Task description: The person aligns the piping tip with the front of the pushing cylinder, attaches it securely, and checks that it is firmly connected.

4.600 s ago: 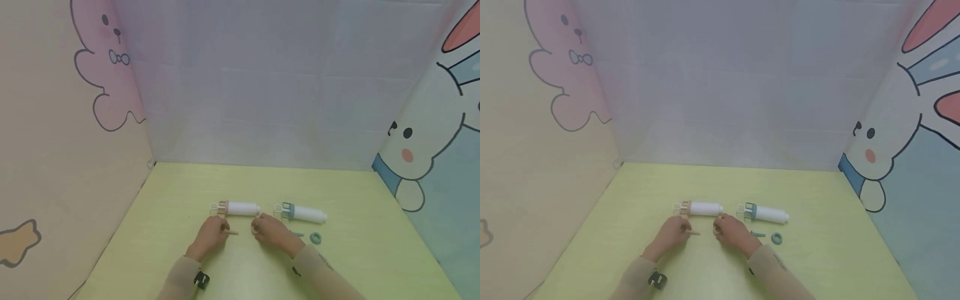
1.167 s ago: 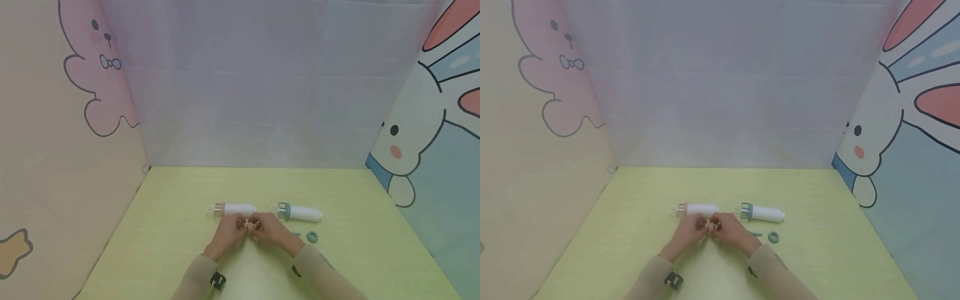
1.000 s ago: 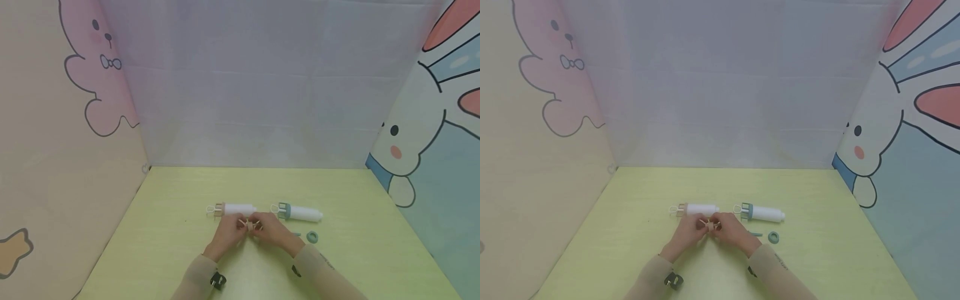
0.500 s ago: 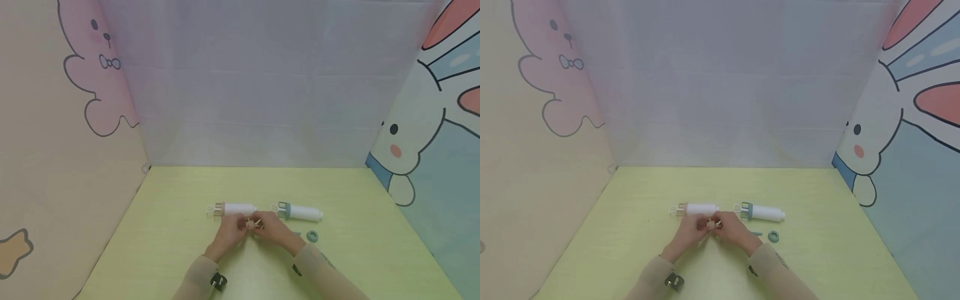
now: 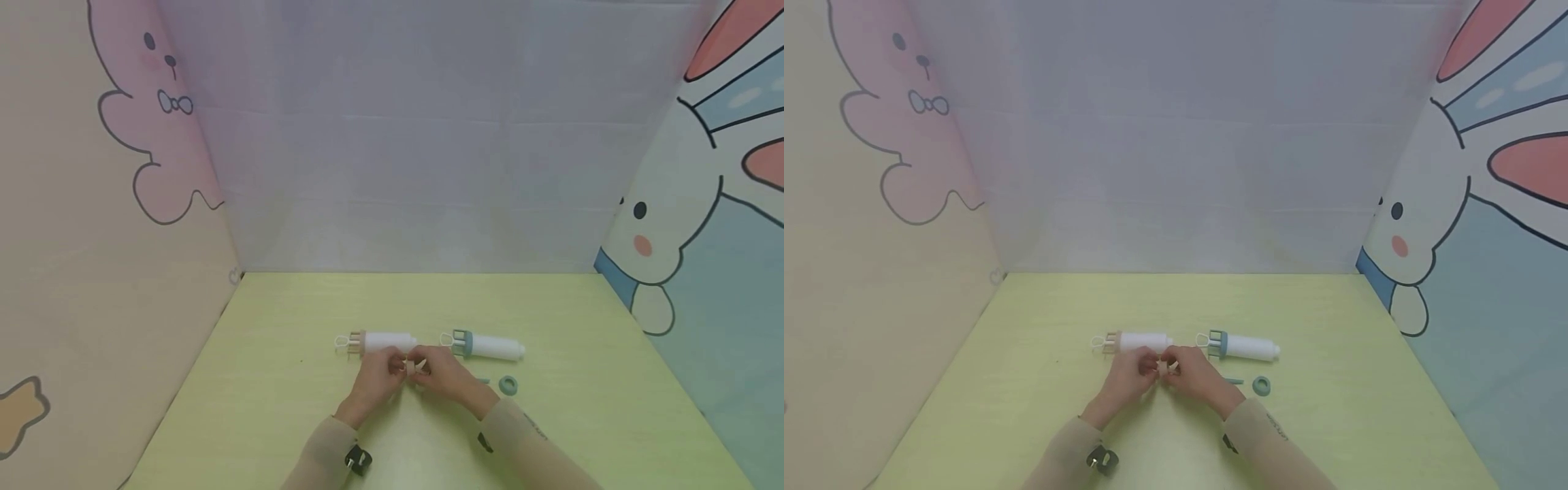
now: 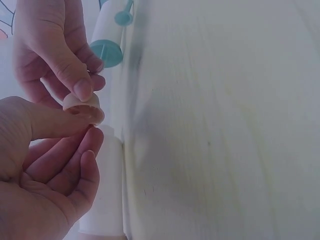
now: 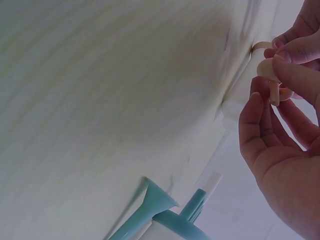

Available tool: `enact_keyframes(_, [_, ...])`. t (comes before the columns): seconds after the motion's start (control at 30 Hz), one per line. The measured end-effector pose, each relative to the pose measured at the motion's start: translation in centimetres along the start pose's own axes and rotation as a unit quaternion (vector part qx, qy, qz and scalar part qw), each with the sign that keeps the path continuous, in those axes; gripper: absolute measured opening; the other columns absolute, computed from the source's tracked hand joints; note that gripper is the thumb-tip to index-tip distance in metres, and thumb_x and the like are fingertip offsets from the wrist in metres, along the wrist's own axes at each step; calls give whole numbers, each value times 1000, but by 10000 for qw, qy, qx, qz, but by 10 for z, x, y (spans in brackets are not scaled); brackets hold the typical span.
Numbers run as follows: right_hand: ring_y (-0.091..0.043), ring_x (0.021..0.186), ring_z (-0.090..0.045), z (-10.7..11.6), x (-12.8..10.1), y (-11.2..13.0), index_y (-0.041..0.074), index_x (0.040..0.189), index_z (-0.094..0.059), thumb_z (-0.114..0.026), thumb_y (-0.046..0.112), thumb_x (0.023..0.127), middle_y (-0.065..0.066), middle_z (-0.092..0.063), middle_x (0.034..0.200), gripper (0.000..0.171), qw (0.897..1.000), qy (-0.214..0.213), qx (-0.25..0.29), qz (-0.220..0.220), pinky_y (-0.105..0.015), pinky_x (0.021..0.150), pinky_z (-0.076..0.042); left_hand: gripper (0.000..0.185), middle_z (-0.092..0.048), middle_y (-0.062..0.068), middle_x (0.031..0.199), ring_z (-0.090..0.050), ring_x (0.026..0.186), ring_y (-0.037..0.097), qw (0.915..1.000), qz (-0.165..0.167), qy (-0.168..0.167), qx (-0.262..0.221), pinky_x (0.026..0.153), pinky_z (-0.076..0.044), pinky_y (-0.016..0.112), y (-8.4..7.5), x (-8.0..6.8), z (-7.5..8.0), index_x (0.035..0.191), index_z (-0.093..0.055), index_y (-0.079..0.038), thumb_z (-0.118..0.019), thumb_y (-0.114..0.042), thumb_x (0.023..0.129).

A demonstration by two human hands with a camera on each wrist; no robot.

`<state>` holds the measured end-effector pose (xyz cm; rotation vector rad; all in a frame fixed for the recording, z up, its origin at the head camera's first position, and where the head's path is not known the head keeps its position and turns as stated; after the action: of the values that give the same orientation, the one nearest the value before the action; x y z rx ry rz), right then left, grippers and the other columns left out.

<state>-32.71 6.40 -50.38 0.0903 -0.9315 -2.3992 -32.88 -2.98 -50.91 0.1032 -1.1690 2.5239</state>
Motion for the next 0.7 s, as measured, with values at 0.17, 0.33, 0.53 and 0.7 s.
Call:
enact_keyframes(0.17, [-15,79,-66,0,0,-2,8,105,-65,-70,9,81,-6,-68,100,25,10000,24,20,-71,-23,68,-51,25,-72,5,80,-69,77,14,10000,-43,-9,-9,69,-52,23,-2,0,1,92,-66,-5,-63,9,71])
enact_keyframes(0.33, [-19,81,-67,1,-1,-1,7,106,-65,-70,8,80,-6,-68,101,26,10000,42,52,-63,-24,69,-51,22,-72,4,78,-69,75,15,9998,-174,-119,71,69,-53,26,-4,0,1,92,-66,-5,-64,7,73])
enact_keyframes(0.53, [-20,82,-67,1,-2,0,7,107,-65,-71,10,81,-7,-68,101,27,9999,75,94,-109,-23,70,-51,19,-71,4,77,-67,72,11,9996,-115,-212,123,66,-52,22,-1,0,0,89,-68,-5,-66,4,73])
enact_keyframes(0.7, [-19,82,-67,2,-2,-1,6,107,-65,-72,11,80,-7,-68,102,28,9997,42,133,-183,-24,70,-51,15,-70,7,75,-66,69,12,9995,-56,-308,-96,62,-52,21,0,-1,1,87,-68,-2,-66,4,74])
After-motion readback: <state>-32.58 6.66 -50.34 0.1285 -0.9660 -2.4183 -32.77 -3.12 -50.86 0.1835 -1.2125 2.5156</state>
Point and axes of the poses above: each hand's wrist, its own x-axis towards the middle knuckle, its own z-axis out of the back of the hand, y = z × x, the point moved 10 cm from there along x, towards the middle knuckle
